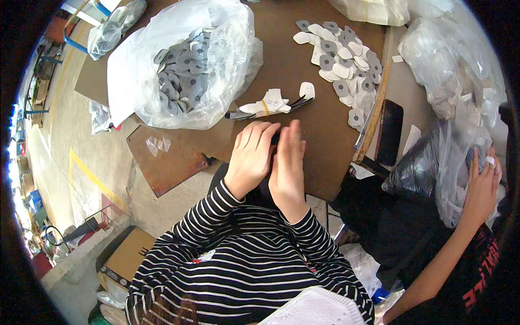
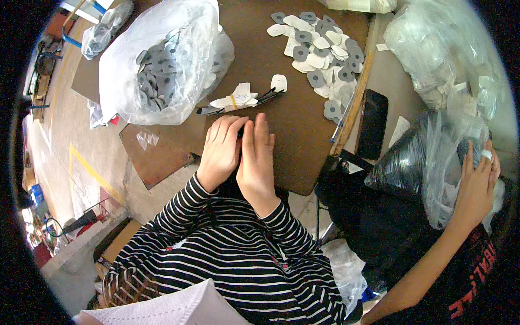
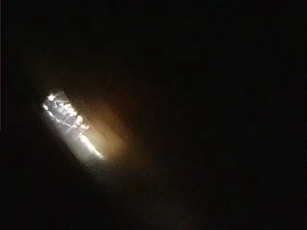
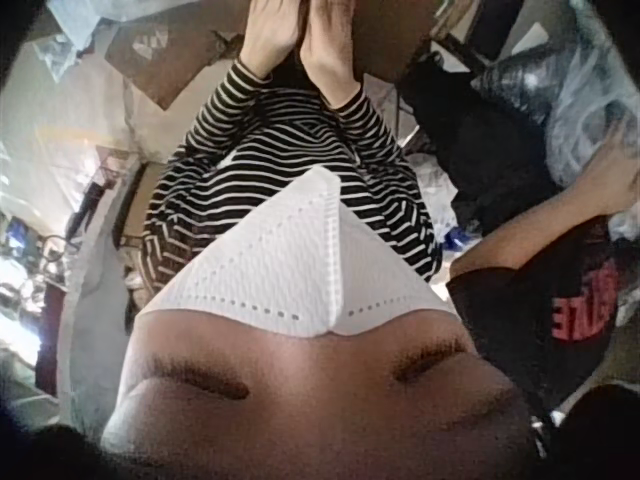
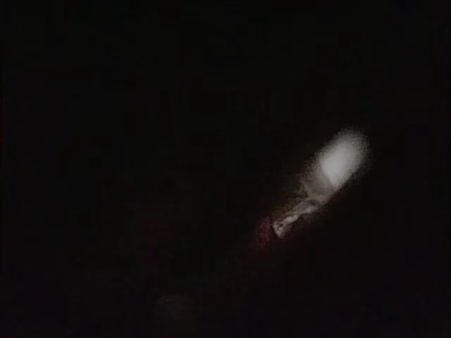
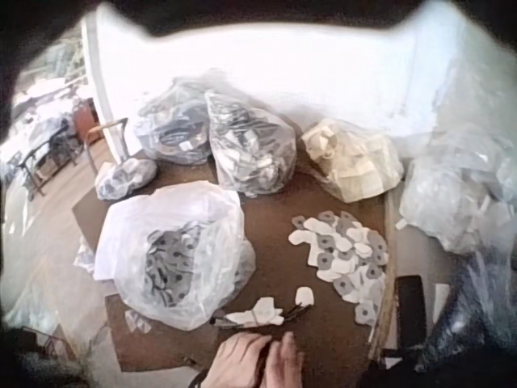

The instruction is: The person repeatedly picks up small gray and white circular components from a plastic bag and the table, aligns them, and stacks them into a growing pile. The person also briefly handles a black strap-like object and a rubber band before returning to stacking the circular parts.

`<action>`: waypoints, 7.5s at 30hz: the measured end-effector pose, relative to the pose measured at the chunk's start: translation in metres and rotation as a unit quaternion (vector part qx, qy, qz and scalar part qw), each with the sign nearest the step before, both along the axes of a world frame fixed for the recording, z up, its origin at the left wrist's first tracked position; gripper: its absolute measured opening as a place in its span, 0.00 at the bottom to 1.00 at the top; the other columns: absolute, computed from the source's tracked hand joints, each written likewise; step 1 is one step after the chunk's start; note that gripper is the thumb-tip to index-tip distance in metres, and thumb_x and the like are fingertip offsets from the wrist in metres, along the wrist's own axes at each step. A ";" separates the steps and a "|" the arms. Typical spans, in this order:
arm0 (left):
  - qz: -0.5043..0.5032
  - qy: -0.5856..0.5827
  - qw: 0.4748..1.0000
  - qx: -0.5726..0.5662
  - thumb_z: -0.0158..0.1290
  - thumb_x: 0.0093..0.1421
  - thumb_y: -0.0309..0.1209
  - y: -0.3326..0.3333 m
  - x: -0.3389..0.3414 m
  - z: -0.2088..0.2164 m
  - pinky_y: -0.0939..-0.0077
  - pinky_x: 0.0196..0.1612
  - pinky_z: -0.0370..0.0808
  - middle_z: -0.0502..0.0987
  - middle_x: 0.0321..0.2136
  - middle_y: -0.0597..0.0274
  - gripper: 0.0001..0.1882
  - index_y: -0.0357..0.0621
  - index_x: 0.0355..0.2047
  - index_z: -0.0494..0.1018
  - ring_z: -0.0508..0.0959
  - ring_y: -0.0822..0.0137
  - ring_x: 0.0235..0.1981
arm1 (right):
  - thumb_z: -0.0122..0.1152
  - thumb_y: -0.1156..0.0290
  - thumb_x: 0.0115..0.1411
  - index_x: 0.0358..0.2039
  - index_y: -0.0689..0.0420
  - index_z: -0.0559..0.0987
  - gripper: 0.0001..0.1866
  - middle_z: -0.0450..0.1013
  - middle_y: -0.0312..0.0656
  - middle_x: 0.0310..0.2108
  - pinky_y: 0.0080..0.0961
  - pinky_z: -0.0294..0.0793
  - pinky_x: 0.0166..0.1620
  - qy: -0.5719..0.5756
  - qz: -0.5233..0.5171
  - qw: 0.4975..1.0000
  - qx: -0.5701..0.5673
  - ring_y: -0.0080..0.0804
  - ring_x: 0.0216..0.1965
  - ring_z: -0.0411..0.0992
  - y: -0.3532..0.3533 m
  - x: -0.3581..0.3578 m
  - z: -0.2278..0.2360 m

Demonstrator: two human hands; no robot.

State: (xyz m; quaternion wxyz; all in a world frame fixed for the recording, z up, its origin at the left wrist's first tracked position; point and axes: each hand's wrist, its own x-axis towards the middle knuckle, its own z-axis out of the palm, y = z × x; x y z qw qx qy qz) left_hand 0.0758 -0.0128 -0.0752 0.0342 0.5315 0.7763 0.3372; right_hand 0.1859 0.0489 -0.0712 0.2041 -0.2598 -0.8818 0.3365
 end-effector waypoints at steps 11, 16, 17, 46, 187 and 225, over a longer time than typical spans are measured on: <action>-0.008 -0.100 0.994 0.051 0.52 0.57 0.21 -0.002 -0.009 -0.006 0.61 0.55 0.71 0.74 0.48 0.48 0.16 0.36 0.47 0.72 0.74 0.48 0.52 | 0.55 0.84 0.61 0.62 0.63 0.67 0.27 0.70 0.54 0.57 0.36 0.74 0.55 0.102 -0.071 0.991 -0.045 0.50 0.56 0.72 0.008 -0.006 0.006; -0.017 -0.078 0.995 0.060 0.53 0.54 0.17 -0.004 -0.005 0.002 0.60 0.60 0.69 0.72 0.52 0.44 0.24 0.32 0.53 0.68 0.71 0.46 0.57 | 0.56 0.83 0.61 0.60 0.62 0.70 0.25 0.71 0.57 0.55 0.37 0.74 0.54 0.072 -0.039 0.996 -0.038 0.51 0.55 0.73 0.012 -0.005 -0.003; -0.011 -0.070 0.996 0.057 0.53 0.54 0.16 -0.003 -0.004 0.002 0.59 0.60 0.69 0.71 0.53 0.43 0.24 0.31 0.53 0.68 0.71 0.46 0.57 | 0.56 0.83 0.61 0.60 0.62 0.70 0.25 0.72 0.57 0.55 0.37 0.74 0.54 0.072 -0.039 0.996 -0.039 0.51 0.55 0.73 0.011 -0.005 -0.003; 0.059 -0.070 0.994 0.063 0.57 0.54 0.21 -0.012 -0.009 0.003 0.67 0.49 0.78 0.80 0.44 0.49 0.17 0.35 0.45 0.77 0.80 0.52 0.45 | 0.47 0.84 0.64 0.68 0.71 0.47 0.34 0.46 0.64 0.70 0.42 0.53 0.69 0.101 -0.041 0.989 -0.101 0.57 0.70 0.49 -0.010 -0.018 -0.003; -0.149 -0.632 0.739 0.179 0.59 0.62 0.29 -0.012 -0.043 0.016 0.68 0.59 0.69 0.65 0.62 0.43 0.18 0.30 0.49 0.73 0.72 0.62 0.56 | 0.68 0.72 0.50 0.30 0.60 0.73 0.12 0.67 0.42 0.28 0.33 0.69 0.31 0.131 0.134 0.981 0.052 0.40 0.29 0.69 0.067 -0.017 0.054; -0.160 -0.510 0.827 0.174 0.61 0.56 0.25 -0.015 -0.034 0.020 0.69 0.57 0.70 0.67 0.61 0.41 0.13 0.33 0.42 0.78 0.73 0.57 0.57 | 0.69 0.70 0.43 0.31 0.53 0.85 0.12 0.75 0.26 0.33 0.30 0.65 0.41 0.180 0.101 0.935 0.289 0.28 0.38 0.70 0.068 -0.005 0.054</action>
